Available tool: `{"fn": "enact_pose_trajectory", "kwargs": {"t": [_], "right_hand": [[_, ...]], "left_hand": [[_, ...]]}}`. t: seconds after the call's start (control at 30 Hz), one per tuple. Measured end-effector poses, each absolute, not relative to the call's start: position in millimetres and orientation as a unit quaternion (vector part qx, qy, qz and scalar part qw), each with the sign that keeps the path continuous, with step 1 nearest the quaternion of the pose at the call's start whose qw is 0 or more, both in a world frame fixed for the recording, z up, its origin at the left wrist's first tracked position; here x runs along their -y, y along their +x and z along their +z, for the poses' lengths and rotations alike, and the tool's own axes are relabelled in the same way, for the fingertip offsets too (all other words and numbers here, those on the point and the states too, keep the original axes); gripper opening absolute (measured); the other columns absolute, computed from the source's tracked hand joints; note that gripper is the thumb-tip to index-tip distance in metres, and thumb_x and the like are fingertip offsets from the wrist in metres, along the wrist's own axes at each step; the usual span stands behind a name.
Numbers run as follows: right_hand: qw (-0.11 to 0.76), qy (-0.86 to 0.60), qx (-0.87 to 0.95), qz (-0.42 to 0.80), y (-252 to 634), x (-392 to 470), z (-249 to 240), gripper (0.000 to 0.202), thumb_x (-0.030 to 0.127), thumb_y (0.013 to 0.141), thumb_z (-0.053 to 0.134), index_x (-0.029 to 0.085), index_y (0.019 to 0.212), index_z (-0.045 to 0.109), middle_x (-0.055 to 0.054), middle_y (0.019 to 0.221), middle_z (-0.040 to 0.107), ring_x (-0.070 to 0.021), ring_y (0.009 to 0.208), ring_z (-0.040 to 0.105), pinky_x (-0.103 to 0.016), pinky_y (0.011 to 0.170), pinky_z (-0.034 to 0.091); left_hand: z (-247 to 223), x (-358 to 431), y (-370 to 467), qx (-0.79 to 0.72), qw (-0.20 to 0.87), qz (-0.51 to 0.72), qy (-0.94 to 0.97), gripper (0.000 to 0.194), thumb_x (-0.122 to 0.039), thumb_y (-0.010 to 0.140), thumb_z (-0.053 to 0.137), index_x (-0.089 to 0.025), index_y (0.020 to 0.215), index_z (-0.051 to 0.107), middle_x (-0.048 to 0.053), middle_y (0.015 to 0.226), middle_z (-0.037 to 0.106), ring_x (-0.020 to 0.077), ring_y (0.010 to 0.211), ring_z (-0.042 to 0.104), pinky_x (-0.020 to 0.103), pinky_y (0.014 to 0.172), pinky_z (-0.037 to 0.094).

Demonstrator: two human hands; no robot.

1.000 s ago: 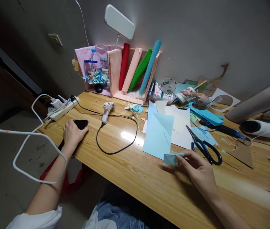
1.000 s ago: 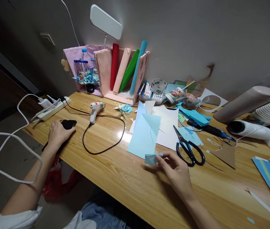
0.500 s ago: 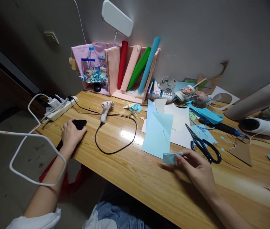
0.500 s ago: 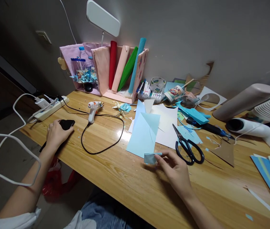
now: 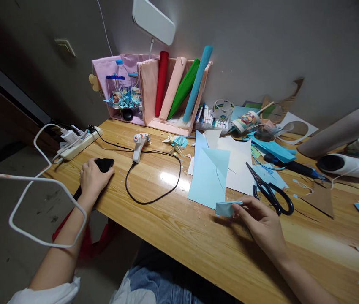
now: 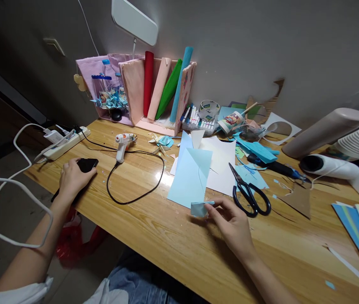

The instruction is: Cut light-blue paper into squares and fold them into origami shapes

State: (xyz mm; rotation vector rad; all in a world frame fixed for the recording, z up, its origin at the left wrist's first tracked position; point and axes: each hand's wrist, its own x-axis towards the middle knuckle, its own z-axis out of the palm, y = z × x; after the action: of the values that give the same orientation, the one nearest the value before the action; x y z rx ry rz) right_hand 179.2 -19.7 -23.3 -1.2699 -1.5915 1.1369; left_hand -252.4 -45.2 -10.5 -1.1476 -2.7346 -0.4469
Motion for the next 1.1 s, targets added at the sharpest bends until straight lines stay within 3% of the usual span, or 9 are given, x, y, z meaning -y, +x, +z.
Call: {"fn": "enact_pose_trajectory", "kwargs": {"t": [0.4,0.53,0.63,0.7,0.77,0.93,1.1], "right_hand": [[0.390,-0.500,0.618,0.465,176.9,20.1,-20.9,0.016,0.034,0.075,0.063,0.019,0.073,0.058,0.000,0.065,0.055,-0.0126,0.057,0.057,-0.022,0.054,0.051],[0.388,-0.499,0.618,0.468,178.2,19.9,-22.8,0.016,0.034,0.075,0.063,0.019,0.073,0.058,0.000,0.064,0.056,-0.0123,0.058,0.057,-0.021,0.055,0.051],[0.390,-0.499,0.607,0.479,177.4,19.3,-25.6,0.017,0.034,0.075,0.064,0.018,0.073,0.059,0.000,0.064,0.056,-0.0122,0.057,0.057,-0.022,0.054,0.051],[0.397,-0.496,0.597,0.489,175.7,18.8,-26.4,0.018,0.035,0.075,0.063,0.018,0.074,0.059,0.000,0.062,0.056,-0.0123,0.055,0.057,-0.022,0.052,0.051],[0.406,-0.496,0.592,0.489,174.0,17.7,-26.0,0.020,0.036,0.074,0.063,0.017,0.072,0.059,-0.001,0.063,0.056,-0.0124,0.055,0.056,-0.023,0.052,0.050],[0.422,-0.498,0.590,0.476,174.8,11.7,-21.4,0.023,0.038,0.074,0.063,0.017,0.069,0.056,0.000,0.060,0.056,-0.0123,0.053,0.054,-0.023,0.049,0.046],[0.427,-0.491,0.624,0.433,181.7,4.9,-14.9,0.023,0.035,0.079,0.058,0.017,0.066,0.052,0.002,0.059,0.050,-0.0097,0.054,0.047,-0.021,0.050,0.038]], "left_hand": [[-12.2,47.4,-255.3,0.906,0.079,-0.154,-0.387,0.070,-0.044,0.064,0.061,-0.006,0.119,0.044,0.023,0.113,0.054,0.0368,0.108,0.050,0.044,0.090,0.041],[-11.5,46.9,-241.1,0.893,0.099,-0.180,-0.400,0.071,-0.039,0.067,0.060,-0.002,0.124,0.038,0.025,0.118,0.048,0.0370,0.113,0.044,0.045,0.094,0.037],[-6.1,40.5,-198.4,0.828,0.135,-0.273,-0.470,0.054,-0.032,0.075,0.055,-0.007,0.122,0.042,0.020,0.125,0.043,0.0317,0.119,0.039,0.043,0.100,0.031],[0.3,33.6,-154.5,0.739,0.054,-0.348,-0.574,0.038,-0.027,0.082,0.047,-0.011,0.116,0.048,0.014,0.119,0.050,0.0236,0.115,0.044,0.036,0.101,0.031],[7.3,26.1,-105.4,0.640,-0.094,-0.373,-0.665,0.028,-0.026,0.086,0.041,-0.016,0.109,0.053,0.010,0.112,0.055,0.0189,0.110,0.048,0.032,0.097,0.035],[10.8,6.8,-10.6,0.460,-0.430,-0.244,-0.738,0.032,-0.045,0.079,0.052,-0.018,0.092,0.063,0.004,0.092,0.065,0.0181,0.085,0.059,0.028,0.076,0.045],[-7.5,-8.5,20.2,0.453,-0.561,-0.208,-0.661,0.027,-0.039,0.074,0.057,-0.013,0.072,0.062,0.005,0.069,0.066,0.0173,0.065,0.061,0.027,0.061,0.047]]}}
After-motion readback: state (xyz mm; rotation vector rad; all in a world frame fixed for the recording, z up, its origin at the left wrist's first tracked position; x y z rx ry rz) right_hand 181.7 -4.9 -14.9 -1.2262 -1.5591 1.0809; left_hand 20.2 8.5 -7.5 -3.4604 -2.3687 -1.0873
